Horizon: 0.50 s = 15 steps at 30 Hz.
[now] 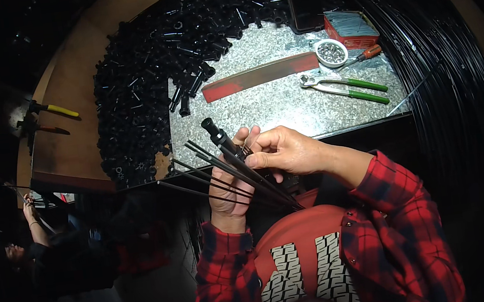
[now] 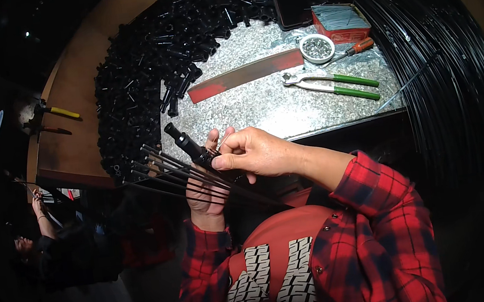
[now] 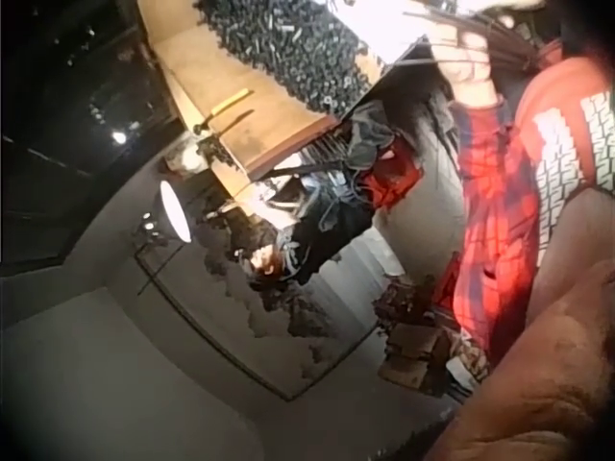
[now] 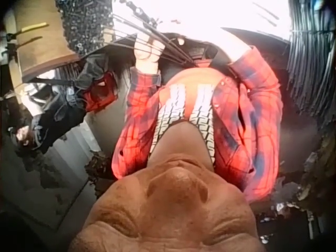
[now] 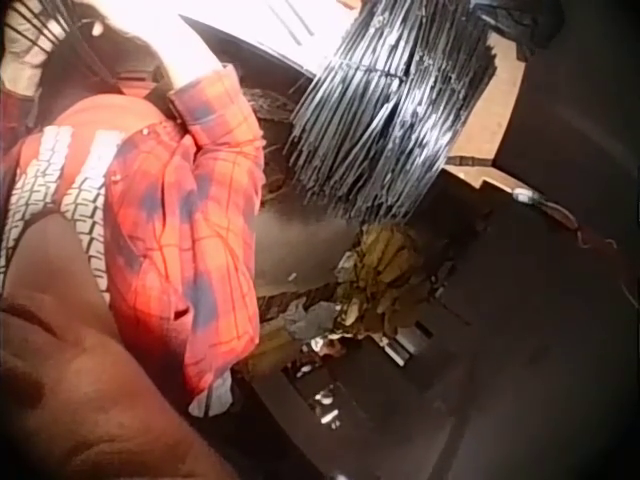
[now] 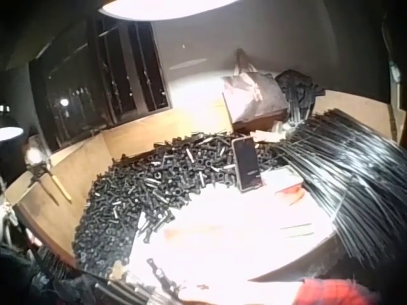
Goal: Assembling bundles of black cables into connectors using pliers at a workbench.
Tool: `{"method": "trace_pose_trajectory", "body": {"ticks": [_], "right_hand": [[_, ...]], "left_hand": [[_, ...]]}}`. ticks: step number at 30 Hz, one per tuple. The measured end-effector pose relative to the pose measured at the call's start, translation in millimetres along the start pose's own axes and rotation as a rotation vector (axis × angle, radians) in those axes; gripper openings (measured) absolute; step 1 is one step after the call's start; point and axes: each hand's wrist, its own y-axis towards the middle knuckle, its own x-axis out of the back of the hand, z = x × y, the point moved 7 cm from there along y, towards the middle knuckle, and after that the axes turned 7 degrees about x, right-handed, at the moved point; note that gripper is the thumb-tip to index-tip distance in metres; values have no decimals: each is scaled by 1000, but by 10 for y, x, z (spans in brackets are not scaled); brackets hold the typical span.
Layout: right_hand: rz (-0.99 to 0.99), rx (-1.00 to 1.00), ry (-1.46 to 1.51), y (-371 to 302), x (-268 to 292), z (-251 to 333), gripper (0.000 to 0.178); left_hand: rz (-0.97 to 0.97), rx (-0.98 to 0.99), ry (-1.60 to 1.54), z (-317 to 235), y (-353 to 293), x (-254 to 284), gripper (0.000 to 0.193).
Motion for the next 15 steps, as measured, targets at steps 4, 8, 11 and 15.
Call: {"method": "trace_pose_trajectory", "body": {"ticks": [4,8,11,15], "right_hand": [[13,26,-29,-5,3,-8,26],[45,73,34,21,0,-2,28],[34,68,35,40,-12,-46,29],[34,71,82,73,-25,-63,29]], "left_hand": [[-102,-57,55,9,-7,110,47],[-22,-15,33,10,-4,-10,49],[13,-53,58,2,-3,-4,52],[-46,-4,93,-37,60,23,55]]}}
